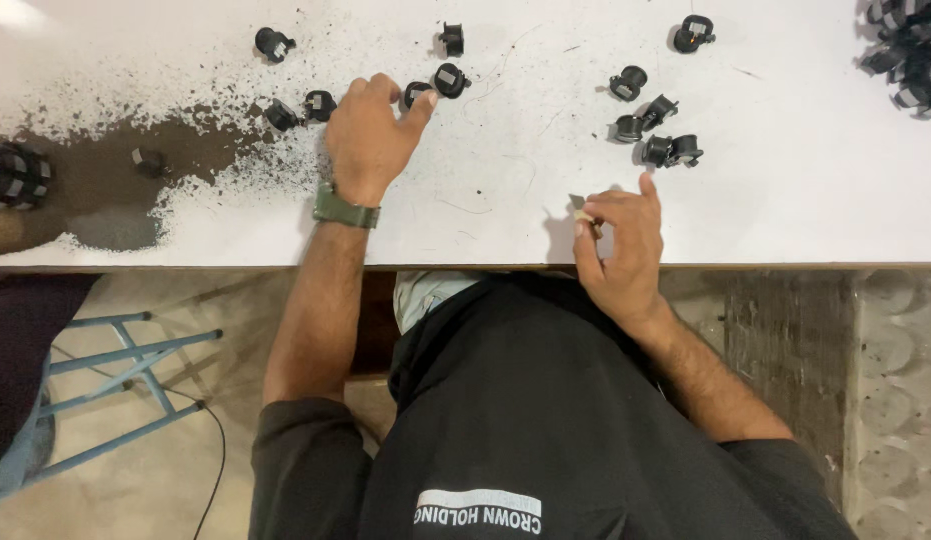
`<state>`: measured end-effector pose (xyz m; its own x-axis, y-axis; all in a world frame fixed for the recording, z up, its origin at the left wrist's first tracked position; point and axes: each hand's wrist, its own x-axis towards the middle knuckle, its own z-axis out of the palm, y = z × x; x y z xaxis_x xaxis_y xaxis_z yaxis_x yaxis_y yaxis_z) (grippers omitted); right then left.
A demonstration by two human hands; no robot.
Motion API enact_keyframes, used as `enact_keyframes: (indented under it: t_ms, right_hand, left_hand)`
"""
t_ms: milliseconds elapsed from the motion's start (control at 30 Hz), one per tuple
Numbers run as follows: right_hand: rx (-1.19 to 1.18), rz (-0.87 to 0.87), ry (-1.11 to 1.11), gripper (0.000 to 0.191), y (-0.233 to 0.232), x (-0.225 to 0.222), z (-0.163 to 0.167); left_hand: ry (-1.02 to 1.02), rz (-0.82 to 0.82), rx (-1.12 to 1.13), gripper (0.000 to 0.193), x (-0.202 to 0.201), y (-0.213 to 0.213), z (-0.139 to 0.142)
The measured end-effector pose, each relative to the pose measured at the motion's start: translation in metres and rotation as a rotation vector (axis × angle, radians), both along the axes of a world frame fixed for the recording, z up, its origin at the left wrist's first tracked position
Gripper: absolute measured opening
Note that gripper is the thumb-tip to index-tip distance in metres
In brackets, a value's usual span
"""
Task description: The person sits at a white workbench and assembles black plastic components, pressing small plastic pieces by hand into toothed wheel hubs one at a time and setting the finished hubs aside. They occasionally use a small blade tool to trim or adjust a part before pressing the pieces into place.
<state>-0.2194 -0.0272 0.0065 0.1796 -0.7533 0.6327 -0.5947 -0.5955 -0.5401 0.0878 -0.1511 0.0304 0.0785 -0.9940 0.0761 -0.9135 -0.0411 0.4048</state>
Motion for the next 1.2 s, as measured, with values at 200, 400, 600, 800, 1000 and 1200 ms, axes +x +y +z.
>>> enact_keyframes:
  t_ms: [200,400,600,800,1000,1200]
  right_hand:
    - [0.067,0.03,0.016,0.026,0.01,0.003,0.005]
    - [0.123,0.126,0.13,0.028,0.008,0.006,0.013]
    - [0.187,0.178,0.301,0.049,-0.005,0.019,0.015]
    - [0.202,0.159,0.321,0.043,-0.01,0.024,0.007]
    - [0.164,0.12,0.307,0.042,-0.004,0.027,0.009]
    - [0.158,0.117,0.332,0.049,-0.001,0.026,0.013]
  left_hand:
    - [0.004,-0.367,-0.312,0.033,-0.032,0.044,0.001]
    - [0.157,-0.592,-0.294,0.042,-0.051,0.106,-0.005]
    - [0.161,-0.618,-0.315,0.026,-0.06,0.128,-0.005]
    - [0.249,-0.598,-0.406,0.021,-0.069,0.132,-0.011]
    - [0.324,-0.564,-0.395,0.018,-0.066,0.144,-0.008]
    - [0.378,-0.549,-0.328,0.012,-0.044,0.161,0.003]
